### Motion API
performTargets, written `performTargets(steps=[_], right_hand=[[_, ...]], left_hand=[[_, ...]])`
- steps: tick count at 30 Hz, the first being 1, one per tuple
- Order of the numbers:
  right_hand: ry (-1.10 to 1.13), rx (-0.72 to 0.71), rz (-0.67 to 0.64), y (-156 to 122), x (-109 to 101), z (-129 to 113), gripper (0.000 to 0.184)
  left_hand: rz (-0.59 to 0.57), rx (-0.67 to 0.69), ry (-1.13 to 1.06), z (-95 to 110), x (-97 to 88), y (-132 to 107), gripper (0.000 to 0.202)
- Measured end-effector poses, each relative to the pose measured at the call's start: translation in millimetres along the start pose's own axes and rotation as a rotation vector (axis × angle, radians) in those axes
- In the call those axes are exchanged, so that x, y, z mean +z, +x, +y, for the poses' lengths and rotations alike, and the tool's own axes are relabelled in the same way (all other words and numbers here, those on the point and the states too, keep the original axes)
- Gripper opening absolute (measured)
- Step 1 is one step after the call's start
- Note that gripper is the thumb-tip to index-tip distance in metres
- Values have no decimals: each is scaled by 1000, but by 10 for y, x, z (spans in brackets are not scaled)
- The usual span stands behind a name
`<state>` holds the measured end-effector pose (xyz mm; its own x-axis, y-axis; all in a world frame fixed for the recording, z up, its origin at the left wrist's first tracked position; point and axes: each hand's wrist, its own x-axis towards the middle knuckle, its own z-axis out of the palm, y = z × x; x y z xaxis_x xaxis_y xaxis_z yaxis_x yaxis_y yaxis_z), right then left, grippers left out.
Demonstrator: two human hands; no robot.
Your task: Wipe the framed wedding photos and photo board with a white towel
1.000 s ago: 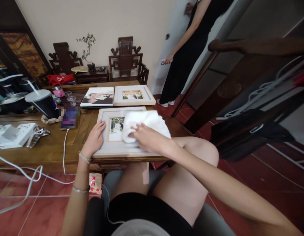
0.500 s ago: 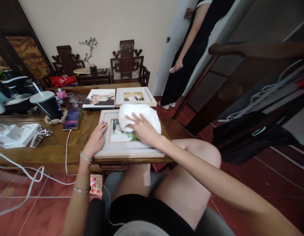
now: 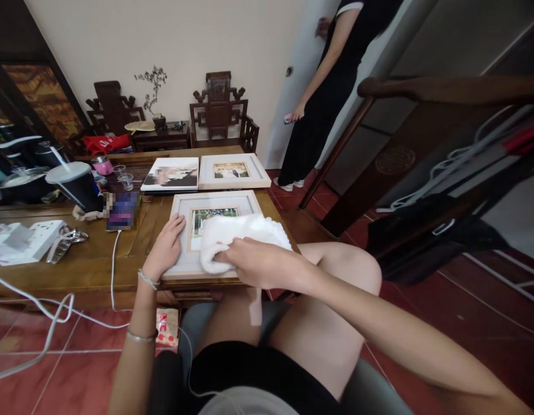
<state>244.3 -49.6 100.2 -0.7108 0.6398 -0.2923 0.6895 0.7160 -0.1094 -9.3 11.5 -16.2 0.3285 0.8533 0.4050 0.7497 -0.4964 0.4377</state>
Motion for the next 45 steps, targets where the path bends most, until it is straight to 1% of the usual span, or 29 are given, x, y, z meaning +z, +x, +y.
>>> performTargets(steps=[2, 3, 6, 8, 10, 13, 15, 17, 20, 22, 24, 27, 29, 31, 33, 35, 38, 40, 41, 42, 43, 45], right_hand=[[40, -38, -35, -65, -26, -62, 47], [49, -44, -16, -62, -8, -73, 48], [43, -15, 143, 67, 150, -18, 56], [29, 25, 249, 221, 272, 101, 61], [13, 72, 331, 402, 344, 277, 63], [1, 135, 417, 682, 330, 561, 65], [-19, 153, 430, 834, 281, 687, 66], [-53, 156, 407, 918, 244, 712, 65], [-79, 163, 316, 859, 233, 564, 65], [-72, 150, 245, 702, 227, 395, 65], [-52, 106, 172, 488, 185, 227, 63], [18, 9, 24, 162, 49, 39, 59], [95, -63, -72, 0, -44, -28, 54], [155, -126, -104, -85, -85, -43, 52], [191, -161, -59, -81, -60, 5, 56], [193, -132, 52, 12, 1, 121, 65], [83, 4, 303, 294, 58, 395, 80], [-34, 109, 448, 538, 48, 590, 82], [-80, 144, 487, 661, 36, 674, 81], [-112, 158, 500, 776, 25, 742, 79], [-127, 152, 486, 878, 20, 790, 77], [-123, 107, 404, 1021, 37, 820, 74]], left_hand=[[-5, -2, 6, 2, -4, -1, 56], [-5, -1, 8, 4, -5, -1, 55], [3, 4, 10, 7, -2, -1, 55], [5, 5, 6, 6, 0, -2, 54], [1, 4, -3, 4, 0, -4, 54], [-3, 0, -20, 6, -4, -7, 54], [-6, -1, -20, 11, -8, -7, 54], [-7, -4, -12, 19, -10, -6, 54], [-8, -7, -3, 29, -6, -2, 54], [-4, -9, -4, 34, -3, 2, 54], [-2, -9, 0, 36, -1, 4, 54], [-4, -8, 12, 37, -4, 4, 54], [-4, -6, 16, 38, -7, 1, 55], [-4, -4, 15, 37, -7, -2, 55], [-4, -4, 14, 34, -5, -4, 55], [0, -6, 15, 31, -1, -4, 55], [8, -2, 19, 30, 0, -3, 54], [5, 0, 20, 34, -3, -3, 53], [2, -2, 19, 36, -5, -3, 53], [1, -4, 18, 39, -6, -4, 53], [2, -7, 16, 40, -7, -4, 52], [9, -8, 12, 40, -5, -6, 52]])
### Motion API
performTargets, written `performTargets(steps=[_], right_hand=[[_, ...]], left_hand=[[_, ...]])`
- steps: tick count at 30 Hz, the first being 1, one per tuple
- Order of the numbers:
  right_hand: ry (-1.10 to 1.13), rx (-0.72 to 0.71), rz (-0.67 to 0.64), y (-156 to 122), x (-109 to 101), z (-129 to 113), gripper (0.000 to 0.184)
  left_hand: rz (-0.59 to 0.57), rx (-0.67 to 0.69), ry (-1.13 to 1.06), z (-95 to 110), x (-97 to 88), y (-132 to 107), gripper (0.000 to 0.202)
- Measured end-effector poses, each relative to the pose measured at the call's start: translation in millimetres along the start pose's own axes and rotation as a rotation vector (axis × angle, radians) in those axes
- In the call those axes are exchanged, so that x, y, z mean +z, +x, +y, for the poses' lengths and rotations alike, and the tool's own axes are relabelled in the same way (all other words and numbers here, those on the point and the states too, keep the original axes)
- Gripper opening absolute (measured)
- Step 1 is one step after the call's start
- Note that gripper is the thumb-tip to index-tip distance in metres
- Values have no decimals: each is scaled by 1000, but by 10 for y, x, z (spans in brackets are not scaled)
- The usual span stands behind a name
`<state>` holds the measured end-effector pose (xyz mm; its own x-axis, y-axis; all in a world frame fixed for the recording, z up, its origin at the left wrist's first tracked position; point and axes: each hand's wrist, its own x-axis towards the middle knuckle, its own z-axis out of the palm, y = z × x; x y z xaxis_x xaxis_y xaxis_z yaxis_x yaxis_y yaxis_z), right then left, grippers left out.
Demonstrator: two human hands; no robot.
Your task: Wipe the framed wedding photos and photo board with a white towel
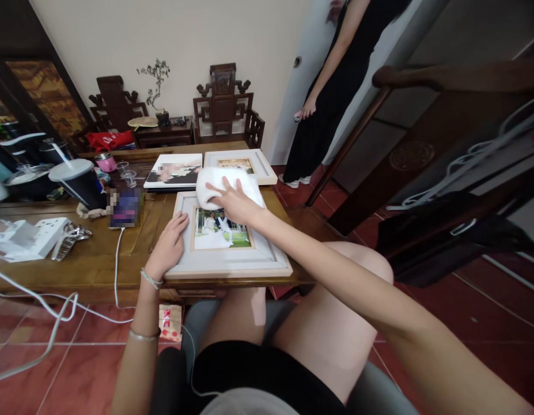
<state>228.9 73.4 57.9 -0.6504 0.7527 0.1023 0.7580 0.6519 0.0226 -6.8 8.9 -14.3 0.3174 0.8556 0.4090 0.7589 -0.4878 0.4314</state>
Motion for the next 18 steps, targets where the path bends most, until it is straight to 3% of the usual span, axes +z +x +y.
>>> performTargets(steps=[5, 13, 15, 18], right_hand=[[36, -46, -150, -151, 30, -235, 71], [257, -215, -470, -778, -466, -642, 56], [261, -206, -495, -831, -492, -740, 55], [217, -128, -433, -822, -384, -835, 64]], left_hand=[[8, 0, -2, -11, 14, 3, 51], [-11, -15, 7, 4, 4, 10, 53], [-15, -18, 4, 17, -5, 9, 53], [-17, -22, 3, 31, -11, 11, 52]])
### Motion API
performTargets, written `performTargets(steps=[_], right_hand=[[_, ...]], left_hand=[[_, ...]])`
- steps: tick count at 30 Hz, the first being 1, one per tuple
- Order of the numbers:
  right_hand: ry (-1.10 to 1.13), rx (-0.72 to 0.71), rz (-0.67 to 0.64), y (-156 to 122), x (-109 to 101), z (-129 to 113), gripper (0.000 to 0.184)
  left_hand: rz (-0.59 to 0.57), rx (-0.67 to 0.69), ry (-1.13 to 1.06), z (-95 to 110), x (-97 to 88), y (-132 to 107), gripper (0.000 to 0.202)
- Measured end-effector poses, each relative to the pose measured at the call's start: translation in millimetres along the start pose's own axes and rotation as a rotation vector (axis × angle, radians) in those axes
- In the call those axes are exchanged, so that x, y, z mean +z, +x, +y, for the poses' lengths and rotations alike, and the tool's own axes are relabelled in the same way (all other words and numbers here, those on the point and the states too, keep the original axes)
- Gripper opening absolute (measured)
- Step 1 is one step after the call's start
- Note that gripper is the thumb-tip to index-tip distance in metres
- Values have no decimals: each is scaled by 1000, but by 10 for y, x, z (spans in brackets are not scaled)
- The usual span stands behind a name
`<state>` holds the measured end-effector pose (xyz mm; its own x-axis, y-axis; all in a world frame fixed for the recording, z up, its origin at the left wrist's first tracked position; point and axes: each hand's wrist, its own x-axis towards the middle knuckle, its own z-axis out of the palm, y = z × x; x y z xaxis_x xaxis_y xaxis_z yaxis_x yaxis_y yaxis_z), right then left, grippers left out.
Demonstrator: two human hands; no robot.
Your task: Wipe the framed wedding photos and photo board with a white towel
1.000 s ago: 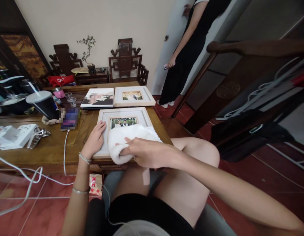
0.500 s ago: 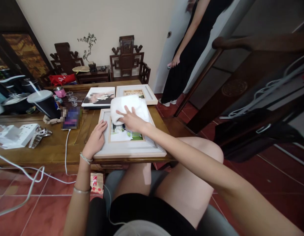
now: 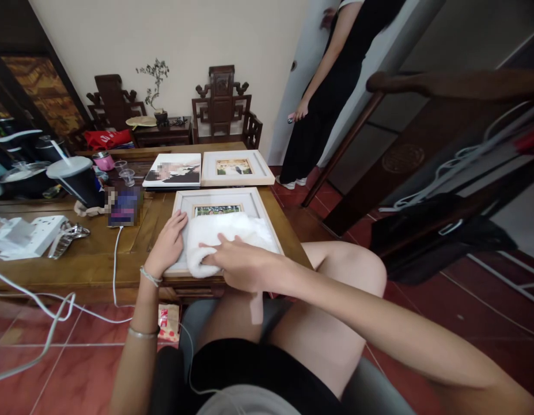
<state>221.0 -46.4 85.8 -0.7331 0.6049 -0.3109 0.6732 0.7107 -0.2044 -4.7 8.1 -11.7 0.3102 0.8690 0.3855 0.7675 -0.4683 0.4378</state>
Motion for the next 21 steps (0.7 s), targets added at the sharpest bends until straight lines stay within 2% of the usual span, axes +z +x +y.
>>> performTargets(steps=[4, 8, 10, 13, 16, 21], right_hand=[[-94, 63, 171, 263, 138, 162, 71], [-230, 137, 351, 675, 71, 440, 64], [-265, 152, 382, 871, -11, 523, 60], [-245, 138, 328, 1017, -94, 522, 59], [-205, 93, 266, 917, -91, 380, 58], [-158, -52, 108, 411, -28, 70, 62]], left_hand=[[-2, -2, 0, 3, 10, 6, 50], [19, -31, -30, 44, 1, 10, 49], [37, -49, -62, 94, -21, 10, 51], [64, -68, -112, 178, -59, 9, 57], [76, -93, -152, 232, -78, 9, 60], [62, -143, -208, 247, -78, 14, 64]])
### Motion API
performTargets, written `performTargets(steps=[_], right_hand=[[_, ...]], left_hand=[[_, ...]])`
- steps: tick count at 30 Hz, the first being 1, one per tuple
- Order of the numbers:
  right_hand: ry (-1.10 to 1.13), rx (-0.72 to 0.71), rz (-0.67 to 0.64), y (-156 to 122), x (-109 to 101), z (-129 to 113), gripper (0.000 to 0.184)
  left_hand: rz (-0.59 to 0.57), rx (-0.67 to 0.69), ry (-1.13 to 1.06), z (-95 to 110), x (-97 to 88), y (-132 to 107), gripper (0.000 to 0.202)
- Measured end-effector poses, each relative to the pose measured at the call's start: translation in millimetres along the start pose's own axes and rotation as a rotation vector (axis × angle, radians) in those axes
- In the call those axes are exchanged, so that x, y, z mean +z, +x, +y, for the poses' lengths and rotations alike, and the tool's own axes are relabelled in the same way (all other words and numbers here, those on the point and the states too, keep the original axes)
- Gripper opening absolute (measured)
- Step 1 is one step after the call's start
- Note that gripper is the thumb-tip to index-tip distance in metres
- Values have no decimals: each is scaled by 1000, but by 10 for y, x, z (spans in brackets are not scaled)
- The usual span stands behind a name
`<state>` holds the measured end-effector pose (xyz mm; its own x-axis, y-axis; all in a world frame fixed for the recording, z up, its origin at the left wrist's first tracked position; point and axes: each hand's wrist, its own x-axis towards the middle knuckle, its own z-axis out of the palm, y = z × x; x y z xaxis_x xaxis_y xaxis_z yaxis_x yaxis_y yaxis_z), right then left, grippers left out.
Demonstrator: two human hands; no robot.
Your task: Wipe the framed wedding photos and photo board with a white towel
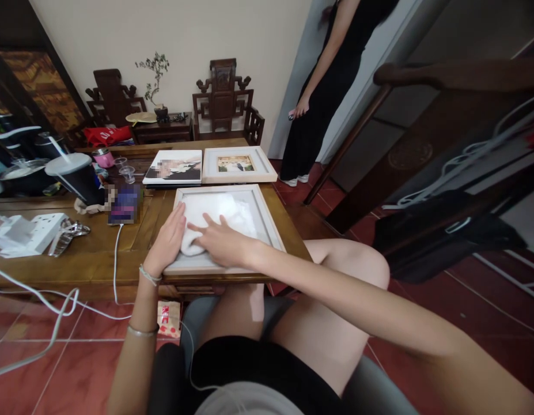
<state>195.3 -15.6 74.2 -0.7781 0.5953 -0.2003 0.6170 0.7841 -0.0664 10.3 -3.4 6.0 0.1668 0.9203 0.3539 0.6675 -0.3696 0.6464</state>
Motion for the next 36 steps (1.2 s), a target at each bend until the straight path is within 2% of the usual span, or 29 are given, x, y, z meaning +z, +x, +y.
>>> performTargets(steps=[4, 8, 11, 14, 20, 23, 27, 32, 36], right_hand=[[67, -30, -91, -425, -26, -29, 65], [96, 91, -108, -776, -62, 126, 65], [87, 151, -124, -885, -99, 170, 64], [69, 139, -123, -784, -129, 83, 62], [70, 18, -75, -325, -134, -187, 58], [48, 20, -22, -314, -43, -192, 55], [33, 99, 10, -638, 87, -67, 53], [15, 252, 26, -1112, 142, 178, 54], [28, 288, 85, -1229, 216, 456, 50]], left_hand=[[-46, 22, 76, -36, 0, 12, 60], [-75, 83, 188, -129, 20, 24, 52], [-57, 117, 214, -196, 47, 26, 49], [-51, 132, 215, -226, 62, 24, 49], [-71, 120, 168, -209, 31, 30, 49], [-97, 133, 171, -209, 13, 33, 50], [-76, 135, 198, -234, 11, 28, 50], [-94, 162, 201, -270, 7, 28, 50], [-123, 175, 202, -282, -10, 30, 51]])
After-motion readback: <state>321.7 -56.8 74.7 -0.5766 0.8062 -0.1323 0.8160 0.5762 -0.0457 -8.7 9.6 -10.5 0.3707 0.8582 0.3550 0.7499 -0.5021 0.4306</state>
